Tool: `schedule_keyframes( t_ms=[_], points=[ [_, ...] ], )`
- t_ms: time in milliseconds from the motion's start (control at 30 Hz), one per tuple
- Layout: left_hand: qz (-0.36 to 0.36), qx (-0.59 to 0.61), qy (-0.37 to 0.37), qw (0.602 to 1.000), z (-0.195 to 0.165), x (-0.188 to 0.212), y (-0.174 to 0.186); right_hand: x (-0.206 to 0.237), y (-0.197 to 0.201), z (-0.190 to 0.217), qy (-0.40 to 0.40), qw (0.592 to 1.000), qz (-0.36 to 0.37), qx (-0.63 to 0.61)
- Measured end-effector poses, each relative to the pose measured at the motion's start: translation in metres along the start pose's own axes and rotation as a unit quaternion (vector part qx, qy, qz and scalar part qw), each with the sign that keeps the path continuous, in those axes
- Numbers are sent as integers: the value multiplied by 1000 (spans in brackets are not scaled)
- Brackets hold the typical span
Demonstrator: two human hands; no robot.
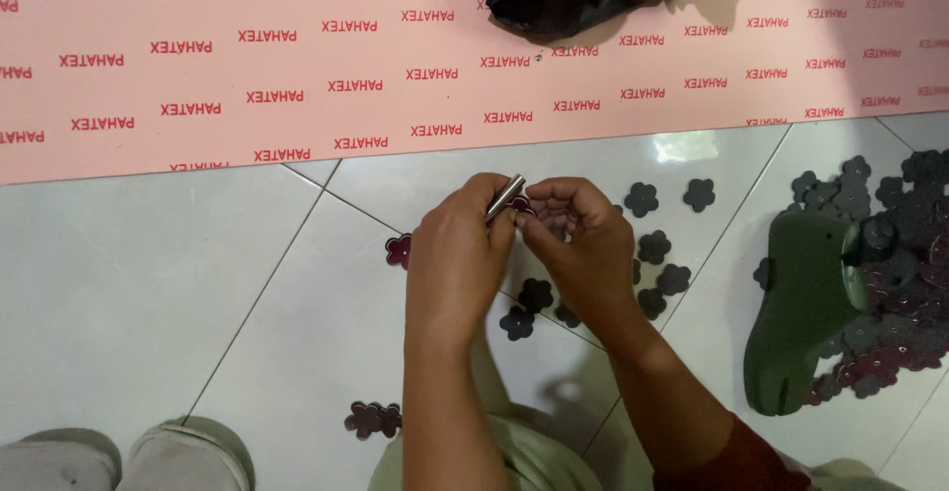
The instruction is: The person sits on the floor and uses a small metal tool to attach flower-shaped decorative pieces to a green shoe. They pick up individual pieces, align them, and press them onto the shoe surface, occasionally adjusting the shoe's position.
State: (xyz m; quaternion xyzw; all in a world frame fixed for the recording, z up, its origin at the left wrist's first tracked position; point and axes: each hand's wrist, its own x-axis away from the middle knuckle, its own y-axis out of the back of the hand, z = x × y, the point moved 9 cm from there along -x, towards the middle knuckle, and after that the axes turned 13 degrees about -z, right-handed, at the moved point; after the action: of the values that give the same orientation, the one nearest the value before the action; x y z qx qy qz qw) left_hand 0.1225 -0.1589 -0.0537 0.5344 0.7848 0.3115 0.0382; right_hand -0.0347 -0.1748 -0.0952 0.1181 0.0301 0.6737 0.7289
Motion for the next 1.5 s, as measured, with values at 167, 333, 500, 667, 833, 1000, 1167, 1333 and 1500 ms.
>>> schedule_keyframes(
  t_ms=[167, 333, 500, 667, 833, 1000, 1167, 1333, 1500],
  points=[
    [3, 48, 10, 999, 1, -2, -1, -3, 1, 3, -4, 996, -29, 79],
    [-13, 32, -36, 999, -2, -3, -2, -7, -3, 5, -11, 994, -40, 104],
    [-27, 63, -10, 998, 4, -3, -1, -9, -6, 0, -13, 1000, -8, 0],
    [-103, 55, 61, 991, 19, -5, 17, -29, 34, 31, 261, 916, -123, 280],
    [-96, 56, 99, 989, 23, -7, 14, -20, 31, 39, 428, 820, -47, 378],
    [-88, 39, 115, 989, 21, -7, 14, -22, 59, 28, 270, 921, -23, 281],
    [-132, 81, 160, 975, 27, -4, 23, -38, 74, 18, 229, 927, -52, 292],
    [-180, 106, 149, 966, 32, -4, 33, -44, 48, 7, 302, 871, -34, 386],
    [-230, 249, 134, 931, 35, -6, 41, -46, 17, 10, 370, 751, -2, 547]
  ],
)
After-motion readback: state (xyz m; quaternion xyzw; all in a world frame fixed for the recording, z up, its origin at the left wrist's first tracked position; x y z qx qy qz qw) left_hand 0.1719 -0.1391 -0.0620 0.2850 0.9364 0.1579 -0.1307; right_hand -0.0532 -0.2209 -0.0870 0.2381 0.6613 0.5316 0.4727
